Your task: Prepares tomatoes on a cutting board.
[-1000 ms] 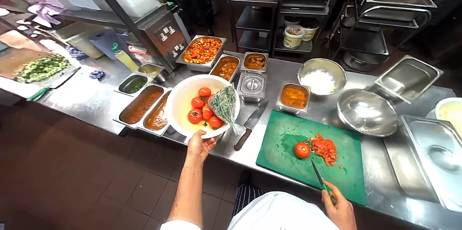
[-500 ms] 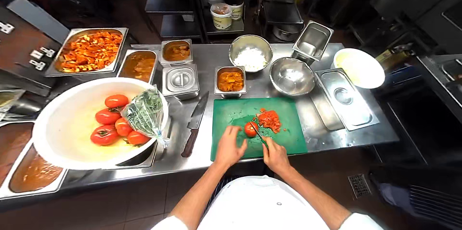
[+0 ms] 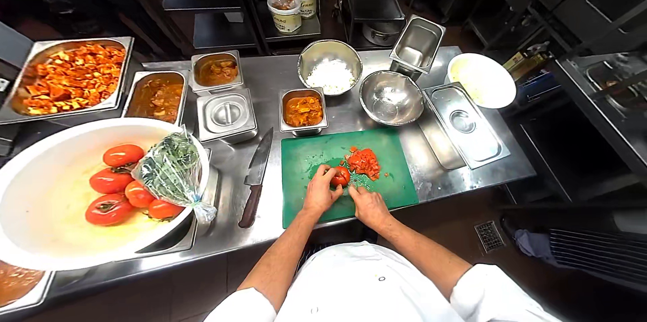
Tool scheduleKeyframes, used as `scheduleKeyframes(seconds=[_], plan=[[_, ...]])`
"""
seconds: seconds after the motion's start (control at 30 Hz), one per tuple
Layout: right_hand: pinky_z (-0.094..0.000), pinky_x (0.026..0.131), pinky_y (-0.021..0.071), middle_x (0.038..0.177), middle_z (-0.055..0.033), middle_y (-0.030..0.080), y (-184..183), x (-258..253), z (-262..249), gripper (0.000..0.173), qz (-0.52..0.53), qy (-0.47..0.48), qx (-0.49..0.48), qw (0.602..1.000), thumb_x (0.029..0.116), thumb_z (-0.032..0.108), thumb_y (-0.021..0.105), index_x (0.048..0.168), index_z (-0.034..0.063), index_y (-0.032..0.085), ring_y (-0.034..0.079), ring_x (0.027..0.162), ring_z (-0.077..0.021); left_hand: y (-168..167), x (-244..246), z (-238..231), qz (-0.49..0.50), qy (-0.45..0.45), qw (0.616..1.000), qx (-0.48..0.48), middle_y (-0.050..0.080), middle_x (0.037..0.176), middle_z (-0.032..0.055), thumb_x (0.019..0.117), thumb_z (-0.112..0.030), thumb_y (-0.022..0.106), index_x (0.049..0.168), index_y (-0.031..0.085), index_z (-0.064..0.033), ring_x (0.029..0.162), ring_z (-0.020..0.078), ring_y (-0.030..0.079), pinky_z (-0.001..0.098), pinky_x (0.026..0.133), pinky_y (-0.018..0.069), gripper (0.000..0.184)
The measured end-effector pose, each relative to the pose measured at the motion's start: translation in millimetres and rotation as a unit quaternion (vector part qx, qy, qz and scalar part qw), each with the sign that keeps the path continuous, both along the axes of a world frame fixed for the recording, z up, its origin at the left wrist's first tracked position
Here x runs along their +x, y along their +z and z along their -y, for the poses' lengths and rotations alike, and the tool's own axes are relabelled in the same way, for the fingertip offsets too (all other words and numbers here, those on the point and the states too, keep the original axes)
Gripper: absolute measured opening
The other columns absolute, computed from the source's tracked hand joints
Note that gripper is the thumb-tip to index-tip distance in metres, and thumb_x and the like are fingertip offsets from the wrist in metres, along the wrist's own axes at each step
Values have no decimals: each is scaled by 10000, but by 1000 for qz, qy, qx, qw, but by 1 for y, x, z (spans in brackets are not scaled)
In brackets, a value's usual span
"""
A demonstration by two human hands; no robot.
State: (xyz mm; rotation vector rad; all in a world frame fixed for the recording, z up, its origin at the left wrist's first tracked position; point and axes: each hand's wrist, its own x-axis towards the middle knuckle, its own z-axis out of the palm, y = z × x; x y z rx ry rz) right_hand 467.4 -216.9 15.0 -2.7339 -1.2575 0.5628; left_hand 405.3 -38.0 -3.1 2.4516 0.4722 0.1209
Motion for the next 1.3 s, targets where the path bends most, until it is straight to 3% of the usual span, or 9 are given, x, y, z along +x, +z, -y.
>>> scheduleKeyframes(seconds=[0.2,0.33,0.43,0.5,0.57,0.67,0.9,1.17,1.3], plan=[[-518,737,590,1036,-112,725,-11,-8,50,326,-49,-63,16,997,1046,232,445,1322,165,604,730,886,-321,11,35,-20,-105,2,993,-51,626,1325,134,932,-398,691,1286,666,-155,1126,320,669,562,933,563,430],[-500,833,579,1069,-93,727,-14,-16,56,325,-99,-177,56,978,1047,272,456,1309,148,602,720,987,-284,24,52,-25,-291,25,956,-32,679,1236,199,950,-693,546,1217,692,-77,1190,372,650,604,992,520,687],[-501,844,572,1043,-95,715,-11,-22,57,316,-155,-240,83,955,1044,263,478,1311,130,583,710,974,-275,30,25,-24,-350,60,934,-40,710,1176,208,954,-785,388,1121,740,-77,1162,384,668,626,951,530,808],[-484,803,573,932,-84,685,-15,-27,57,290,-219,-263,142,929,1037,250,509,1281,112,583,691,868,-254,29,-7,-20,-290,93,951,-57,725,1117,202,1021,-681,378,1143,727,-87,1088,392,690,645,905,535,700],[-436,728,572,842,-52,654,-21,-34,52,271,-273,-272,212,898,1036,244,521,1268,117,581,662,749,-209,21,-31,-14,-180,74,977,-82,705,1146,146,1040,-373,556,1304,644,-129,1007,327,702,581,881,567,371],[-404,670,565,799,-42,635,-30,-39,32,283,-305,-277,267,871,1040,218,526,1300,118,573,636,676,-187,10,-42,-2,-96,32,992,-78,674,1208,98,955,-129,683,1323,655,-167,967,231,714,469,869,617,371],[-474,726,574,895,-86,670,-26,-28,-14,232,-274,-301,247,879,1039,191,542,1250,112,596,673,792,-236,14,-37,3,-102,57,993,-18,735,1129,60,983,-183,687,1132,774,-144,1046,235,707,495,949,571,177],[-428,733,558,848,-59,660,-12,-44,19,208,-330,-224,199,895,1025,188,550,1210,128,625,657,769,-205,16,-36,8,-107,76,991,8,744,1084,52,974,-204,698,1084,796,-151,1022,234,707,495,930,574,156],[-415,698,554,806,-34,653,-14,-42,44,216,-306,-293,228,876,1024,194,549,1218,133,622,643,716,-185,12,-38,3,-97,76,992,-29,748,1102,42,947,-212,737,1147,763,-168,1002,205,720,493,918,587,207]])
